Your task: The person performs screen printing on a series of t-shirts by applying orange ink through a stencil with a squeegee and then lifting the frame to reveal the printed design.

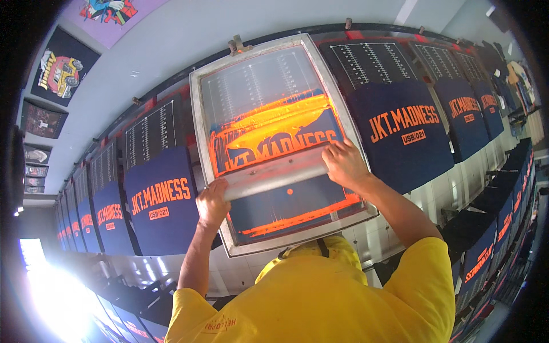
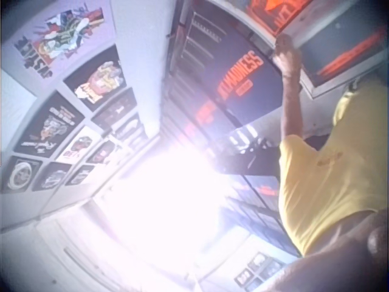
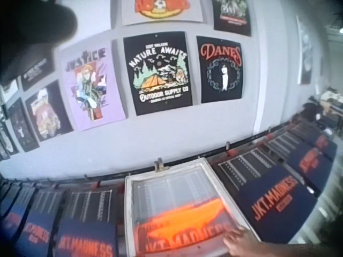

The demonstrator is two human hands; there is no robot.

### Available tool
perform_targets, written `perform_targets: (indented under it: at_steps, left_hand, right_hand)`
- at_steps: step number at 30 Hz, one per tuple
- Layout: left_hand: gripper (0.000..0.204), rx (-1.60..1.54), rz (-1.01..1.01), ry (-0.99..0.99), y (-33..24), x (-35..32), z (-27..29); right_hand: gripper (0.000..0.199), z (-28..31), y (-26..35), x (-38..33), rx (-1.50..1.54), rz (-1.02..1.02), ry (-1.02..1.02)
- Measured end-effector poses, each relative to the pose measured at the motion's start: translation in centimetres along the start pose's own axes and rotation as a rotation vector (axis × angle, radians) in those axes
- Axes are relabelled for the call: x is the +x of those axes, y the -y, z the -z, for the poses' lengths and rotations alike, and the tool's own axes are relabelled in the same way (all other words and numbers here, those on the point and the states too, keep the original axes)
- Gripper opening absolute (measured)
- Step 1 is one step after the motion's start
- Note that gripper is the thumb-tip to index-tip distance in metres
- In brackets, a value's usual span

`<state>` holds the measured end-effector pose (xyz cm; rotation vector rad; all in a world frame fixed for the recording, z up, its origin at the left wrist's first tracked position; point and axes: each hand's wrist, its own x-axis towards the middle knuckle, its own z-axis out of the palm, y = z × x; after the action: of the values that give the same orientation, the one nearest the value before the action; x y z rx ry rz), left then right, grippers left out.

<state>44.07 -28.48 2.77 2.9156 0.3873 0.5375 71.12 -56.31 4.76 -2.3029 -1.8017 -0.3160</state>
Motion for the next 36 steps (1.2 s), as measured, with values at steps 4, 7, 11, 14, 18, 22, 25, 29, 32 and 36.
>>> perform_targets:
  at_steps: [4,7,11,14,18,22,25,29,32,36]
  left_hand:
    - [0.026,-0.015,0.005,-0.015,2.3,4.4,-0.8]
    - [0.022,-0.053,0.046,0.012,3.6,6.6,-1.1]
    - [0.02,-0.019,0.055,0.08,3.9,8.5,-0.1]
    - [0.019,0.057,0.139,0.23,4.1,9.7,1.2]
    - [0.023,-0.017,0.145,0.153,3.7,9.3,2.2]
    - [0.027,-0.047,0.158,0.106,2.7,8.4,3.3]
    - [0.028,-0.052,0.156,0.094,1.6,7.2,4.1]
    - [0.028,-0.043,0.14,0.067,-1.2,3.7,5.2]
    - [0.031,-0.062,0.118,0.055,-3.4,-0.3,5.6]
    - [0.031,-0.09,0.077,0.027,-6.9,-5.0,5.7]
  right_hand:
    - [0.035,-1.0,-2.7,4.0,-0.004,-0.036,0.047]
    - [0.021,0.0,-3.5,6.9,0.029,-0.081,0.135]
    - [0.013,-0.3,-5.5,8.2,0.061,-0.076,0.173]
    - [0.011,0.8,-5.8,9.3,0.095,-0.064,0.164]
    - [0.008,2.5,-5.1,10.2,0.07,-0.088,0.227]
    - [0.008,3.5,-5.1,9.6,0.069,-0.072,0.138]
    - [0.009,4.4,-4.2,8.0,0.052,-0.057,0.09]
    - [0.017,5.1,-2.4,3.8,0.024,-0.038,0.085]
    - [0.02,6.7,0.5,-0.3,0.057,-0.064,0.124]
    - [0.023,6.8,3.6,-6.7,0.027,-0.078,0.119]
